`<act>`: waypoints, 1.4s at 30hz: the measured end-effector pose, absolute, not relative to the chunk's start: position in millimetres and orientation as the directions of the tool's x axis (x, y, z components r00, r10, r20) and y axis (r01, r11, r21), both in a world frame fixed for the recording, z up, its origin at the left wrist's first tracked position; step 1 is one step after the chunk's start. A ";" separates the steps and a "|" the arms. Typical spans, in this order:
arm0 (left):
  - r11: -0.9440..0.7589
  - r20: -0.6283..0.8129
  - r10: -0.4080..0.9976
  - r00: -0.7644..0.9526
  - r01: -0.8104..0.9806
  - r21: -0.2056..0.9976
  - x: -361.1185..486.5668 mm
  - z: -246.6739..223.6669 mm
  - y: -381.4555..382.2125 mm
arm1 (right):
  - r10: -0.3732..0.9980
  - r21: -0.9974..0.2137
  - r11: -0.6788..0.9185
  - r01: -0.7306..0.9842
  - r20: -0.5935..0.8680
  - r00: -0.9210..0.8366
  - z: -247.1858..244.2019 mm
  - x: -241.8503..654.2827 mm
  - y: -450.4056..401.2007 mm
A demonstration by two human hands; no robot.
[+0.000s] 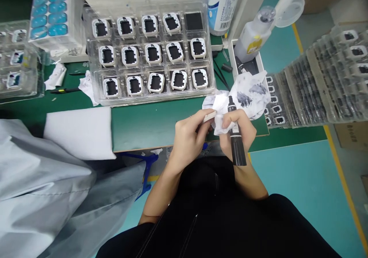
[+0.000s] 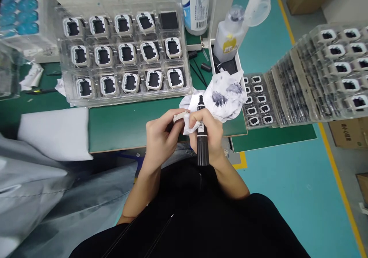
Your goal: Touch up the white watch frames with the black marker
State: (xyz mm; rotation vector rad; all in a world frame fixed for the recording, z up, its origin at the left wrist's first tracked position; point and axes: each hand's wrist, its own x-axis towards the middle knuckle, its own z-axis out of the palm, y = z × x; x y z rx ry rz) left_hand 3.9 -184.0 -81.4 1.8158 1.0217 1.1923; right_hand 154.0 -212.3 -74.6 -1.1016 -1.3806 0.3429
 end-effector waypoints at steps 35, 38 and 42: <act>0.185 -0.097 0.966 0.241 -0.375 0.908 -5.5 -67.8 -179.3 | 0.606 -0.763 0.475 0.438 0.645 0.466 -82.4 152.3 -213.9; 0.182 -0.100 0.964 0.245 -0.339 0.923 -6.4 -69.0 -178.9 | 0.635 -0.770 0.484 0.415 0.636 0.439 -76.6 150.6 -214.9; 0.186 -0.112 0.962 0.249 -0.296 0.937 -6.6 -68.5 -178.0 | 0.662 -0.772 0.479 0.417 0.630 0.406 -75.3 151.5 -216.1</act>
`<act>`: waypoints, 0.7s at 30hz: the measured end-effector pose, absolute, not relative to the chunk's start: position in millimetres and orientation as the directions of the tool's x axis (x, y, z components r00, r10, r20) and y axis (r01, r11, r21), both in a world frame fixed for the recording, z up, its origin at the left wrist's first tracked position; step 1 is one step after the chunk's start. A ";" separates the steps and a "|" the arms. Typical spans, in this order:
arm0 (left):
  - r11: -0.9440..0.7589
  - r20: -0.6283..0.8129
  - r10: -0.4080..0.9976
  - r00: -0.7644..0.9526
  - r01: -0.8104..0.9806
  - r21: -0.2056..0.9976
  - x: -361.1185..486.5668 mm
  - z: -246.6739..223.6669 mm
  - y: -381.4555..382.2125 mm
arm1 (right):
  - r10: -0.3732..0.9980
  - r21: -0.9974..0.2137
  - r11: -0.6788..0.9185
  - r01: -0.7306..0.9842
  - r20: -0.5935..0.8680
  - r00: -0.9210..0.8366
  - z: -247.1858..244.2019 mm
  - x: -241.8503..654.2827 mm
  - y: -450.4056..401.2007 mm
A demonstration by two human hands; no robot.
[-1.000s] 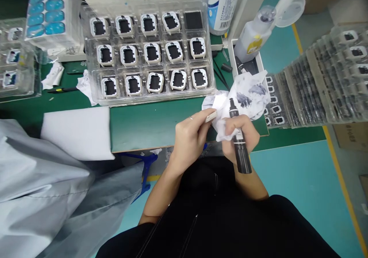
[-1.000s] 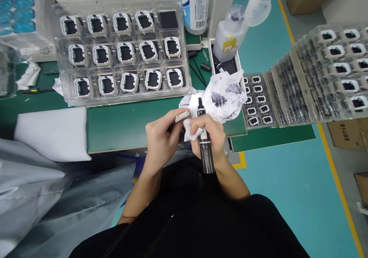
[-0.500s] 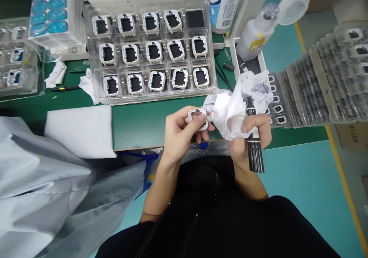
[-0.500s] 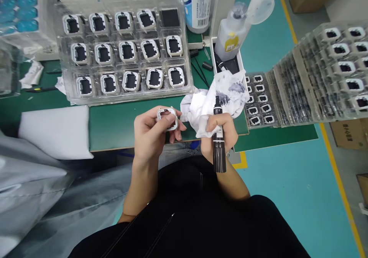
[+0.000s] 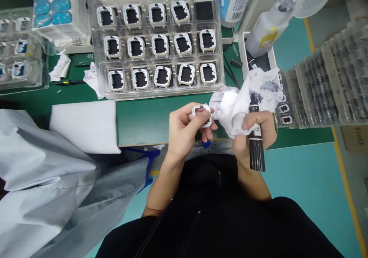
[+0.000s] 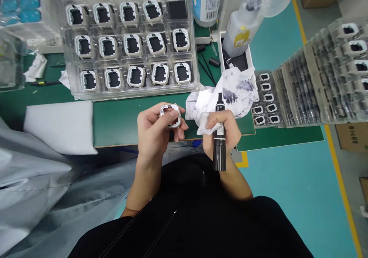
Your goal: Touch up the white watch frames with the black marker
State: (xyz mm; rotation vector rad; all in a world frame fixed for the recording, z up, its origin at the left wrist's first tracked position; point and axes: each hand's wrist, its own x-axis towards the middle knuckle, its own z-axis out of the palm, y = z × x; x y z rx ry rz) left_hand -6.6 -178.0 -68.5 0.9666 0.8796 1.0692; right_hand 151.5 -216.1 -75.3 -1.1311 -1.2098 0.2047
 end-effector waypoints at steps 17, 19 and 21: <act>-0.285 0.238 0.939 0.250 0.170 0.943 0.0 -75.9 -190.6 | 0.713 -0.707 0.503 0.497 0.665 0.223 -86.7 152.7 -214.4; -0.312 0.262 0.930 0.258 0.178 0.933 -0.1 -75.7 -190.0 | 0.736 -0.727 0.490 0.482 0.641 0.219 -85.7 152.9 -214.7; -0.329 0.277 0.924 0.263 0.176 0.928 0.0 -75.7 -189.1 | 0.758 -0.745 0.467 0.476 0.615 0.217 -84.6 153.2 -215.4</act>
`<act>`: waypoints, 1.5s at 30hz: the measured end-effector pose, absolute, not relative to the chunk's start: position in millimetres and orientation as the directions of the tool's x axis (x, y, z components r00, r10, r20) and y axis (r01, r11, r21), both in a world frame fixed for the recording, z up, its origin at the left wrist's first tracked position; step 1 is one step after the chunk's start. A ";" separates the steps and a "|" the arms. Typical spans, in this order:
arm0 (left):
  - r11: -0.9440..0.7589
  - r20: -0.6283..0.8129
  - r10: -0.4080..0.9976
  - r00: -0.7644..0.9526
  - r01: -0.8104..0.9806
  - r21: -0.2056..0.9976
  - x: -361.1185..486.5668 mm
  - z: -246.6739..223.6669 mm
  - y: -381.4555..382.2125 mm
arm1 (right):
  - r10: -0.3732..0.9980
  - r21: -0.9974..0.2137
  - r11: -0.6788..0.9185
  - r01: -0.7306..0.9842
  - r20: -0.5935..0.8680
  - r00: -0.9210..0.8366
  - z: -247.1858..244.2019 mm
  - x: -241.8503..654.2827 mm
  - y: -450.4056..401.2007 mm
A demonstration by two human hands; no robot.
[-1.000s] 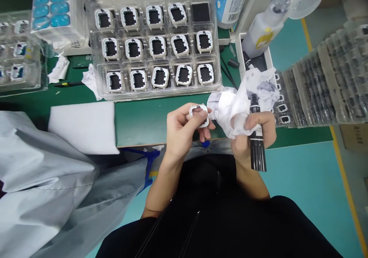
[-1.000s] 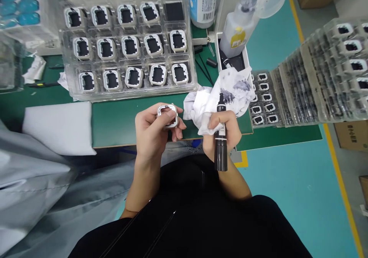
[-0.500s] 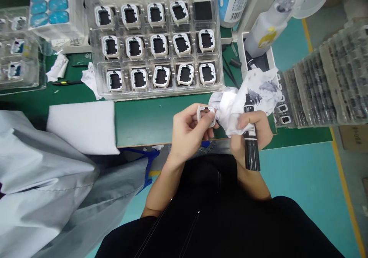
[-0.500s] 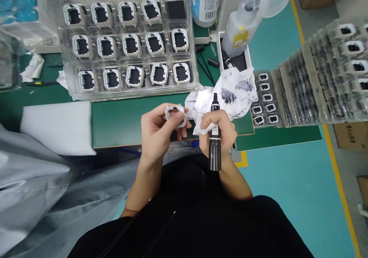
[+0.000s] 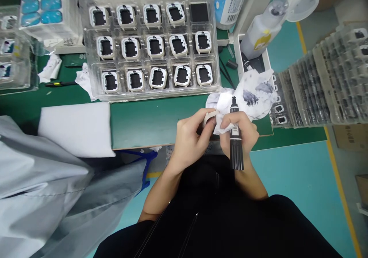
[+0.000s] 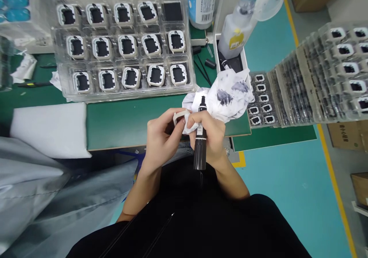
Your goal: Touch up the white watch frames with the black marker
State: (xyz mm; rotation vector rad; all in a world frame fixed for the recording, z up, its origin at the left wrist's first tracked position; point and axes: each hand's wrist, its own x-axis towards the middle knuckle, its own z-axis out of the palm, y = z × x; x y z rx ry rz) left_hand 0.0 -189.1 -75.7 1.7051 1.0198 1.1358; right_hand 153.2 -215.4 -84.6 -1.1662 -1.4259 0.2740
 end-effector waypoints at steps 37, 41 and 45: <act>0.266 -0.179 0.929 0.323 -0.251 0.931 -6.2 -63.2 -174.5 | 0.720 -0.750 0.430 0.502 0.621 0.310 -78.5 156.8 -215.9; 0.243 -0.147 0.943 0.299 -0.314 0.918 -7.6 -65.4 -174.0 | 0.729 -0.663 0.382 0.644 0.644 0.231 -76.5 164.3 -201.8; 0.255 -0.142 0.943 0.302 -0.377 0.890 -9.0 -65.6 -172.9 | 0.780 -0.498 0.136 0.856 0.586 0.217 -74.8 169.7 -187.2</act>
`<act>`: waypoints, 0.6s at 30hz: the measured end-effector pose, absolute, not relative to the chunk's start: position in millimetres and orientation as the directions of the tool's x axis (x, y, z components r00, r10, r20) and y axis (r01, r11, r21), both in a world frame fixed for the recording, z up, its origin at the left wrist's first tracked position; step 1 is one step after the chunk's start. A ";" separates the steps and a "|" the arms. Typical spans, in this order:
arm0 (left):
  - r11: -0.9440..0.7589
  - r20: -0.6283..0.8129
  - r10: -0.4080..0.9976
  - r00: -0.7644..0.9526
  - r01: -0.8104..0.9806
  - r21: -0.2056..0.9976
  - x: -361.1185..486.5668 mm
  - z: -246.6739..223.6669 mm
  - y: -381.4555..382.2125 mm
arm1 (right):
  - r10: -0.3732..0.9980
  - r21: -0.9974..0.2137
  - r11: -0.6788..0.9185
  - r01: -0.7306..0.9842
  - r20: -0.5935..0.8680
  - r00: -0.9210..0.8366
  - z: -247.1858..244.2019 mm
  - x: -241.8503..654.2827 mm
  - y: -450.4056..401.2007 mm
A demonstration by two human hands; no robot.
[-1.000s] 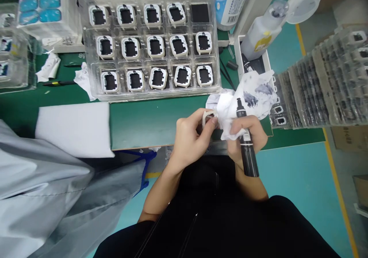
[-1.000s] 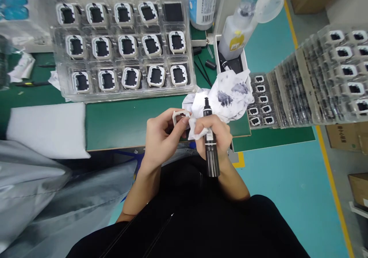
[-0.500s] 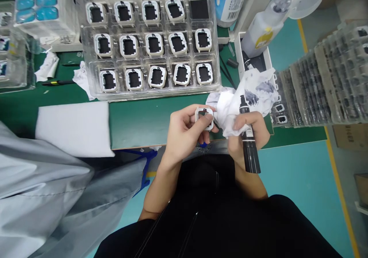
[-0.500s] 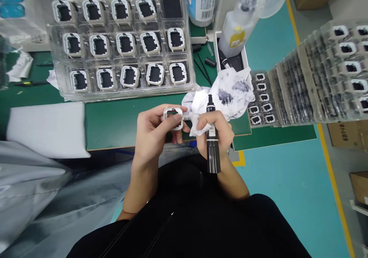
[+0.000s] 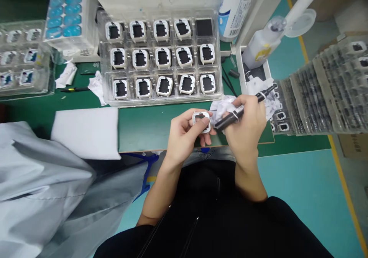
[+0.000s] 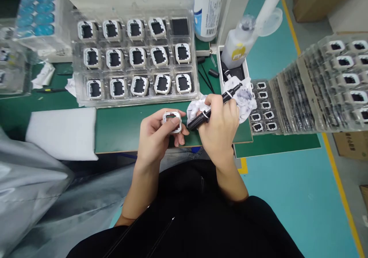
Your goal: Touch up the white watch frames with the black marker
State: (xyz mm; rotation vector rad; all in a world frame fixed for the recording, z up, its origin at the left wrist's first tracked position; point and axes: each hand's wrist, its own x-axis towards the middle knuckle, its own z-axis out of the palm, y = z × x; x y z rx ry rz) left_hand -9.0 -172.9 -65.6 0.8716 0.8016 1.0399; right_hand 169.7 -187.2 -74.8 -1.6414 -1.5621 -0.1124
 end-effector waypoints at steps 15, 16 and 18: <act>-0.056 0.089 0.959 0.271 -0.127 0.990 -26.7 -23.1 -141.2 | 0.747 -0.549 0.154 0.822 0.609 0.267 -97.5 184.5 -206.8; -0.167 0.173 0.951 0.258 -0.045 0.985 -29.5 -13.7 -126.0 | 0.755 -0.586 0.180 0.790 0.597 0.271 -96.7 185.1 -207.7; -0.366 0.316 0.913 0.259 0.175 0.914 -28.9 2.1 -86.4 | 0.784 -0.641 0.243 0.728 0.572 0.242 -94.1 186.8 -208.6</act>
